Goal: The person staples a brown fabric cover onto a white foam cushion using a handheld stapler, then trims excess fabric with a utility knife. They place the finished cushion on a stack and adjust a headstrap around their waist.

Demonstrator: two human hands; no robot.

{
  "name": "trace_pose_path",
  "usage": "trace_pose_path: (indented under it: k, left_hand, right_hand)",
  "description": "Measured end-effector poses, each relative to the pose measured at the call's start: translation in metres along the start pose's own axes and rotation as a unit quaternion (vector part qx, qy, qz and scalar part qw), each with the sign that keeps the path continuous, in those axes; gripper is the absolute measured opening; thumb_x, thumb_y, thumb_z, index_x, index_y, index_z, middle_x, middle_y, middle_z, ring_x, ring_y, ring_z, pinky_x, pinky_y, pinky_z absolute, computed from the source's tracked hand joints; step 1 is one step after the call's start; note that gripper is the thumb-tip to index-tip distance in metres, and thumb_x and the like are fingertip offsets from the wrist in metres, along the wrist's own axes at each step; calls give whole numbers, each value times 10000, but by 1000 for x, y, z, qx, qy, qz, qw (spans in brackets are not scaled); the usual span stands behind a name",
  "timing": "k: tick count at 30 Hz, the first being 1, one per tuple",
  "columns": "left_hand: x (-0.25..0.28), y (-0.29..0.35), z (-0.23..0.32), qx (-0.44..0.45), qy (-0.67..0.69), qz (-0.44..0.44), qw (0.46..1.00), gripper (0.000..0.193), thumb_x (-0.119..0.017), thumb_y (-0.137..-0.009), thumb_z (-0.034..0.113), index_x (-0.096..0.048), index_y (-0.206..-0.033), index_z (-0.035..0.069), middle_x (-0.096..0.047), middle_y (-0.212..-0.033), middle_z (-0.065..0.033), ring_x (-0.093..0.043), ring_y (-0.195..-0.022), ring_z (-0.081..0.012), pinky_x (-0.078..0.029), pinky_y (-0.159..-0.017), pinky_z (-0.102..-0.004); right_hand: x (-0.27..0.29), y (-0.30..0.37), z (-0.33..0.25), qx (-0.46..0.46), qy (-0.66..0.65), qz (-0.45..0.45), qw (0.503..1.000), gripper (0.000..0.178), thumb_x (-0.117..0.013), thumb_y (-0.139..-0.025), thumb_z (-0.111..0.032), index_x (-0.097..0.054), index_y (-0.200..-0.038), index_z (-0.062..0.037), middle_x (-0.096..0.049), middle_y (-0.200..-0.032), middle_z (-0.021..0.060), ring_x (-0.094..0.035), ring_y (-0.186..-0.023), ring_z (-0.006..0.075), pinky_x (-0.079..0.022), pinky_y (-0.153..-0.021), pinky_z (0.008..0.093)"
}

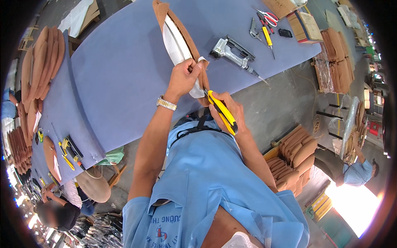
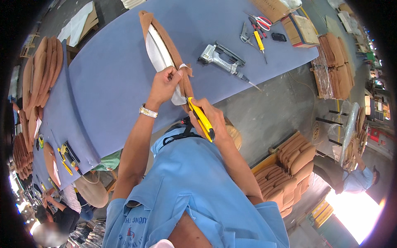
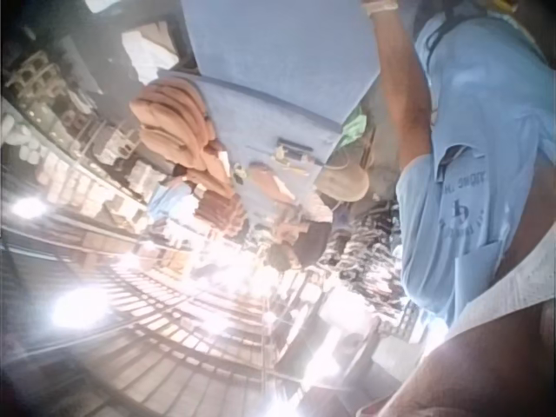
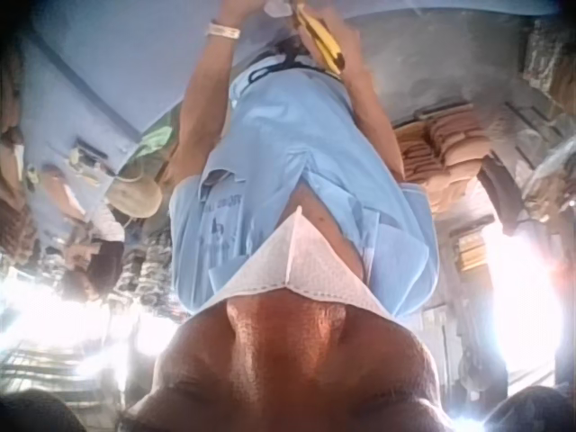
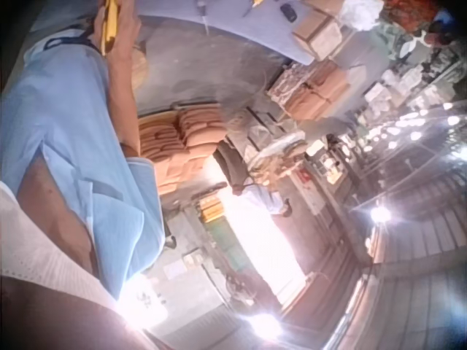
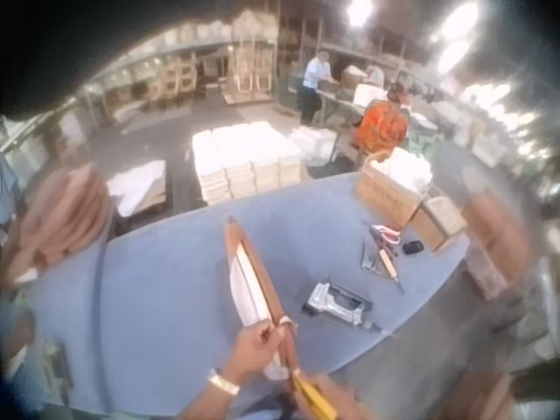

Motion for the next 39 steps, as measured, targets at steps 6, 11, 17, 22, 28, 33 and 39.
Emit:
trace_pose_path:
  k: [6,11,17,22,28,33,39]
  left_hand:
    - [-5,-8,4,-11,-4,16,1000,368,-694,-985,287,-622,-777,-8,-561,-608,-39,-470,-565,-108,-416,-540,-324]
    - [-12,-11,4,26,41,16,999,338,-693,-998,256,-609,-764,28,-510,-653,52,-421,-620,-41,-366,-548,-269]
    - [-18,-16,-3,42,119,44,991,336,-698,-1006,249,-609,-747,55,-510,-654,65,-397,-593,-24,-323,-515,-259]
    - [-19,-9,-4,62,225,38,972,315,-710,-998,212,-600,-737,75,-505,-649,64,-422,-589,-38,-338,-541,-251]
    - [-1,0,-4,86,320,-91,939,300,-713,-994,202,-558,-748,130,-527,-721,59,-445,-641,-60,-389,-651,-247]
    - [11,6,-7,118,327,-120,930,314,-725,-976,206,-529,-741,138,-515,-741,57,-436,-649,-67,-384,-653,-243]
    - [20,9,-11,130,327,-102,931,330,-711,-970,185,-497,-723,143,-467,-699,56,-404,-628,-69,-358,-622,-233]
  right_hand:
    - [6,-1,-2,44,-4,26,999,303,-750,-908,-83,-594,-1168,-81,-686,-827,131,-700,-675,316,-556,-622,374]
    - [10,0,3,52,-12,33,998,311,-743,-913,-92,-595,-1185,-69,-682,-844,132,-694,-685,323,-552,-629,374]
    - [14,1,9,29,-17,44,998,289,-729,-926,-112,-597,-1180,-68,-695,-857,130,-701,-698,318,-549,-639,379]
    - [16,4,16,-1,-52,58,997,289,-725,-938,-144,-599,-1188,-70,-724,-895,119,-734,-757,286,-568,-692,361]
    - [12,-1,15,-16,-114,55,992,309,-728,-946,-154,-608,-1219,-73,-752,-983,109,-756,-821,236,-583,-751,322]
    - [11,-7,11,11,-126,103,987,322,-743,-930,-123,-622,-1225,-78,-752,-988,97,-756,-816,216,-584,-736,307]
    - [-1,-21,4,36,-133,106,985,321,-757,-916,-104,-646,-1217,-84,-746,-969,96,-747,-803,219,-576,-720,307]
Point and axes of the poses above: each hand's wrist, its own y-axis away from the middle knuckle, its own x-axis out of the back of the hand, z = x × y, the point moved 7 cm from there along -y, towards the middle knuckle
